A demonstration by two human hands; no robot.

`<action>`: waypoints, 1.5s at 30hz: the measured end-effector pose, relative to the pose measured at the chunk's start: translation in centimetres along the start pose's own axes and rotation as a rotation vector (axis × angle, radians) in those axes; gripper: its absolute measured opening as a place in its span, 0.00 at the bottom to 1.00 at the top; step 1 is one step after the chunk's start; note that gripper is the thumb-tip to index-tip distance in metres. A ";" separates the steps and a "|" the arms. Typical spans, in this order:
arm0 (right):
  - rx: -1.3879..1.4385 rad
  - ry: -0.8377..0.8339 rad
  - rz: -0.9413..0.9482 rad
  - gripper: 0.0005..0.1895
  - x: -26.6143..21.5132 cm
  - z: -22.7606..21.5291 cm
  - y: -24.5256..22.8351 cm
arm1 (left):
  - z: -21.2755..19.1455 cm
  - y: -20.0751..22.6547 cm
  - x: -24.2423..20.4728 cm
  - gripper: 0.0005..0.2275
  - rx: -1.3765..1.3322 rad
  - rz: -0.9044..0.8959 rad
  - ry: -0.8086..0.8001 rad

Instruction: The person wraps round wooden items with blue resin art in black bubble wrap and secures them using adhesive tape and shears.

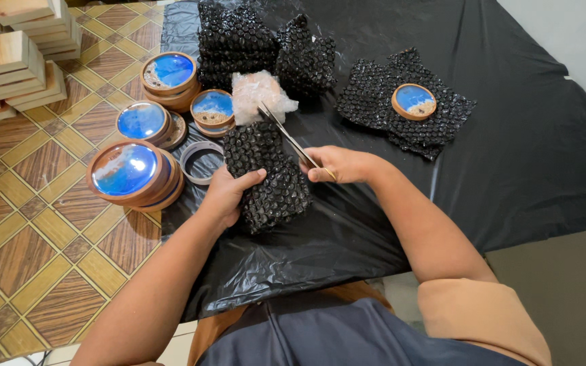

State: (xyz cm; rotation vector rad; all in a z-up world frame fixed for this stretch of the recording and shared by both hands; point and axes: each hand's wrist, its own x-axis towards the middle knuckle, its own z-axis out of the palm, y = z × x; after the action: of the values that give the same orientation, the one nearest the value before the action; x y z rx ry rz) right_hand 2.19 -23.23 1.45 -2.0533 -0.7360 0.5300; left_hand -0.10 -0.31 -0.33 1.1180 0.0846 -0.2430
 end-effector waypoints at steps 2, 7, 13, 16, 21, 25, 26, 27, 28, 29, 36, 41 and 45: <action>0.053 0.023 -0.012 0.21 0.1 0.3 0.5 | 0.0 0.0 0.1 0.10 0.003 0.002 -0.003; 0.211 0.132 -0.020 0.15 0.4 0.1 1.2 | -0.2 -0.1 0.1 0.11 -0.003 -0.001 -0.004; 0.205 0.348 0.026 0.13 0.0 -0.4 0.7 | 0.4 0.7 -0.5 0.11 0.000 0.001 0.004; -0.582 0.303 0.434 0.29 -1.6 -1.2 -2.2 | -0.2 0.2 0.2 0.11 0.005 -0.001 0.027; -0.823 0.181 0.656 0.37 -2.8 -3.1 -0.2 | 0.1 0.4 0.0 0.11 -0.003 0.021 0.053; -0.816 0.194 0.747 0.37 -3.5 -4.3 0.9 | -0.1 0.1 0.2 0.12 -0.005 0.035 0.058; -0.817 0.203 0.757 0.39 -3.7 -4.4 1.5 | -0.1 0.0 0.2 0.12 -0.004 0.029 0.062; -0.818 0.213 0.767 0.41 -3.8 -4.6 2.1 | -0.1 0.0 0.3 0.12 -0.002 0.025 0.066; -0.819 0.214 0.768 0.41 -3.8 -4.6 1.8 | 0.0 0.0 0.1 0.12 -0.002 0.025 0.065; -0.813 0.187 0.788 0.41 -3.7 -4.5 1.6 | 0.1 0.1 0.0 0.12 0.002 0.031 0.066; -0.764 0.155 0.806 0.48 -3.6 -4.2 1.9 | -0.2 -0.1 0.2 0.12 -0.004 0.049 0.077; -0.710 0.148 0.791 0.44 -3.5 -4.2 1.7 | -0.2 0.0 0.1 0.11 -0.011 0.046 0.063; -0.791 0.184 0.826 0.37 -3.1 -4.4 3.6 | 0.1 0.4 -0.1 0.11 -0.002 0.053 0.060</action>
State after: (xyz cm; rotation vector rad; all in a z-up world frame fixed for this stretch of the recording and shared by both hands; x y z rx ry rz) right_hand 3.71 -29.50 1.05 -3.1019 0.1024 0.5196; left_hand -0.13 -0.17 0.06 1.1238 0.1080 -0.1619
